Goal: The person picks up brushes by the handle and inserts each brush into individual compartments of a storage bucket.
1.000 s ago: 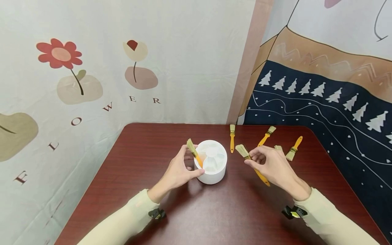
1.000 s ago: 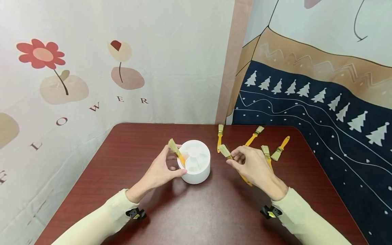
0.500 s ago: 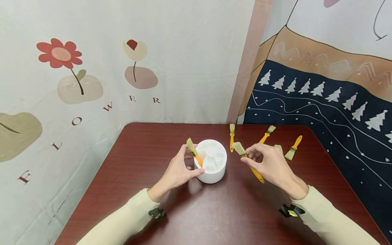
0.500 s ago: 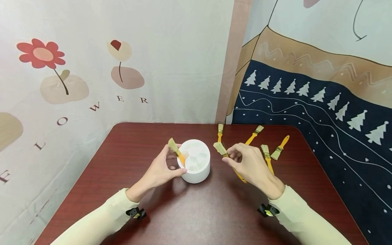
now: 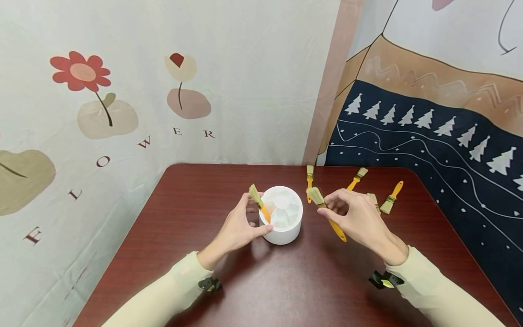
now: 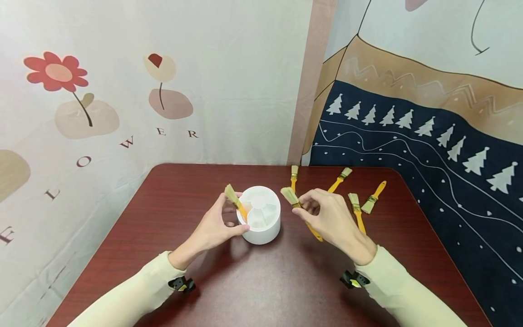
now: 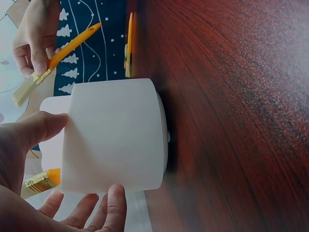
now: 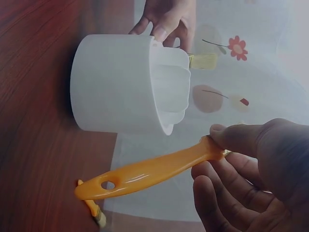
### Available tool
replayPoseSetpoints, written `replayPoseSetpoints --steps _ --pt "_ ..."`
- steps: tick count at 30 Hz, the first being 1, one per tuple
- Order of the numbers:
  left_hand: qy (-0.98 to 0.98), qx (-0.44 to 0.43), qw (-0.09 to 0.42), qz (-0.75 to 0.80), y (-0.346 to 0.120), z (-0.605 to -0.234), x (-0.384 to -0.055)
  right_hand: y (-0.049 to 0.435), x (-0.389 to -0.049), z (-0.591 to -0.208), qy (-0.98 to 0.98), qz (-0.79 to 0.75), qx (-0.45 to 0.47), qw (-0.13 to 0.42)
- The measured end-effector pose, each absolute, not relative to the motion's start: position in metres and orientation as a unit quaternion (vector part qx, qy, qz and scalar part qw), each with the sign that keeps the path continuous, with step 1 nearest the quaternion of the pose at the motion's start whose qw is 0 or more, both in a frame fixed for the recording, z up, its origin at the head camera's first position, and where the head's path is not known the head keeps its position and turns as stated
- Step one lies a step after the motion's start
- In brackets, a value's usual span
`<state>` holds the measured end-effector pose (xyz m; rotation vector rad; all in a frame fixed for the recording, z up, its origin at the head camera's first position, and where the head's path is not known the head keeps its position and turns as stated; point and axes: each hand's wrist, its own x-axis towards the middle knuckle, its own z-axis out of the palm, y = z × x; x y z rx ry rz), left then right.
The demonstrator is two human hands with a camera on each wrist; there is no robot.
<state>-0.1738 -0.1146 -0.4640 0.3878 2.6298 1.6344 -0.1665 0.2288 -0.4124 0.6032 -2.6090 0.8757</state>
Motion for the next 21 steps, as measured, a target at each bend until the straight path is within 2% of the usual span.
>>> replayPoseSetpoints --steps 21 --pt "0.841 0.127 0.012 0.526 -0.1154 -0.4648 -0.1743 0.2192 -0.1630 -0.4037 -0.904 0.349 0.205 0.140"
